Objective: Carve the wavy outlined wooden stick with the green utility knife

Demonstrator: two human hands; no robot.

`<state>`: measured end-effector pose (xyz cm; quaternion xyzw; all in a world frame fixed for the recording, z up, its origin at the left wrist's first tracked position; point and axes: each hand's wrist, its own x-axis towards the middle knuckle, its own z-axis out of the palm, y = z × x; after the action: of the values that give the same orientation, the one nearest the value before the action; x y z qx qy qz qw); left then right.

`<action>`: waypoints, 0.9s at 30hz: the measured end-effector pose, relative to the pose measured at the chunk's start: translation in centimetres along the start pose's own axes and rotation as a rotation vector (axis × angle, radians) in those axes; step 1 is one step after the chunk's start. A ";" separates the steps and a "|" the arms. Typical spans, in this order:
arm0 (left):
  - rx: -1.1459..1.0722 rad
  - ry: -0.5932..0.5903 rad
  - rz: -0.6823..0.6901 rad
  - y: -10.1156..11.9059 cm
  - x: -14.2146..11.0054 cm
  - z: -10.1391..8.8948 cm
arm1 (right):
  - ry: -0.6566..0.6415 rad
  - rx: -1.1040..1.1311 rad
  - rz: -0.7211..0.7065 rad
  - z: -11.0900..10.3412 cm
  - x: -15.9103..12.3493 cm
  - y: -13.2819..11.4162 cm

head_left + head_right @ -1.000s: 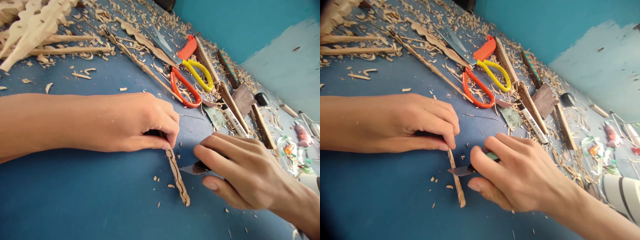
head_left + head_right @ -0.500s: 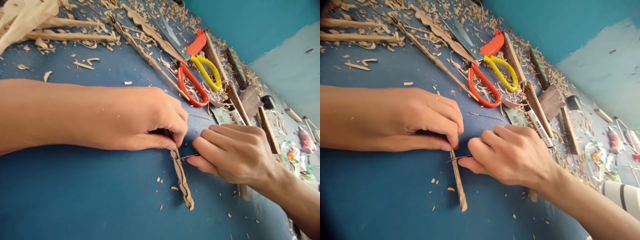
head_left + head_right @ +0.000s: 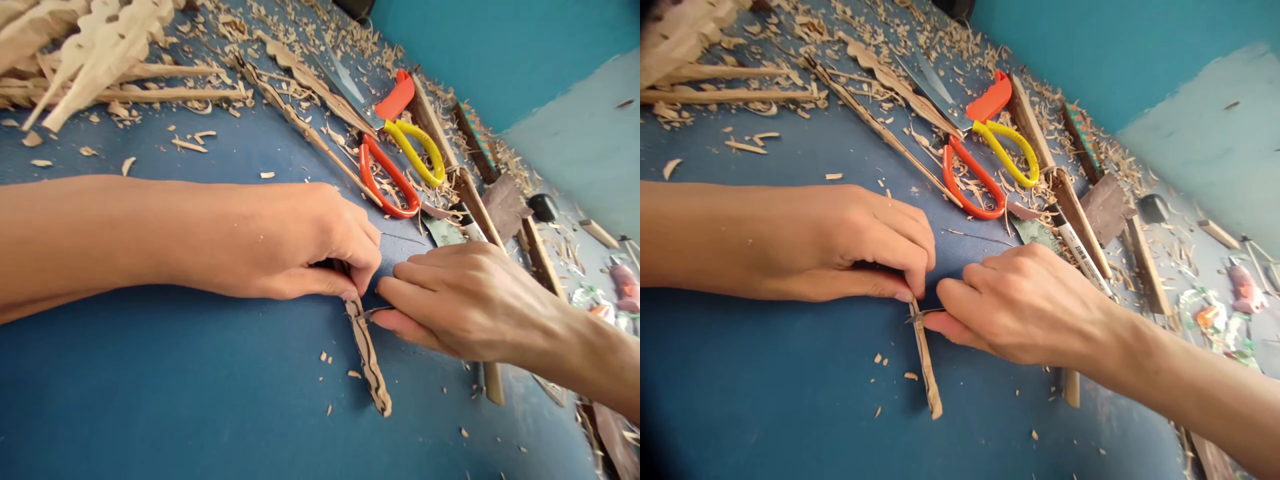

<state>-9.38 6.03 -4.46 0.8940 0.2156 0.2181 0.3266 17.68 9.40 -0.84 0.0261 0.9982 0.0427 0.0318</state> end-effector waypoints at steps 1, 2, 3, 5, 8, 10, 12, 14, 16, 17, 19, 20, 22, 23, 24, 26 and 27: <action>-0.016 -0.008 0.003 -0.2 0.0 0.1 | -0.011 0.016 -0.003 0.0 0.0 0.1; -0.030 -0.015 0.004 -0.3 0.1 0.1 | -0.020 0.035 -0.006 0.0 0.0 0.3; -0.037 -0.020 -0.001 -0.4 0.1 0.2 | -0.031 0.056 -0.007 0.1 0.1 0.4; -0.044 -0.027 -0.017 -0.5 0.1 0.2 | -0.058 0.083 0.002 0.1 0.1 0.5; -0.049 -0.028 -0.039 -0.5 0.1 0.2 | -0.103 0.080 0.027 0.3 0.3 0.3; -0.042 -0.032 -0.049 -0.5 0.0 0.2 | -0.092 0.068 0.055 0.5 0.4 0.2; -0.041 -0.036 -0.047 -0.5 -0.1 0.1 | -0.067 0.099 0.077 0.5 0.4 0.2; -0.045 -0.035 -0.038 -0.3 -0.1 0.0 | -0.016 0.166 0.062 0.3 0.1 0.3; -0.048 -0.025 -0.038 0.0 0.0 -0.1 | 0.070 0.205 0.065 -0.1 -0.5 0.2; -0.040 -0.020 -0.047 0.2 0.0 -0.1 | 0.116 0.197 0.080 -0.4 -0.8 0.0; -0.014 -0.008 -0.065 0.6 0.0 -0.2 | 0.157 0.136 0.117 -0.8 -1.4 -0.8; 0.002 -0.006 -0.064 0.7 0.0 -0.1 | 0.146 0.089 0.121 -0.9 -1.7 -1.4; 0.034 0.010 -0.036 0.8 0.0 0.0 | 0.117 -0.010 0.104 -0.9 -1.9 -2.6; 0.043 0.020 -0.019 0.7 0.0 0.0 | 0.107 -0.047 0.096 -0.8 -1.9 -3.1; 0.053 0.026 -0.008 0.7 0.0 0.1 | 0.108 -0.072 0.093 -0.6 -1.9 -3.6; 0.065 0.027 -0.010 0.5 -0.1 0.2 | 0.119 -0.089 0.110 -0.3 -1.8 -4.1; 0.066 0.022 -0.016 0.5 -0.1 0.2 | 0.119 -0.085 0.125 -0.1 -1.8 -4.3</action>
<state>-9.28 5.57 -4.30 0.9001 0.2333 0.2181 0.2964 19.20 5.01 -0.97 0.0843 0.9921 0.0882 -0.0290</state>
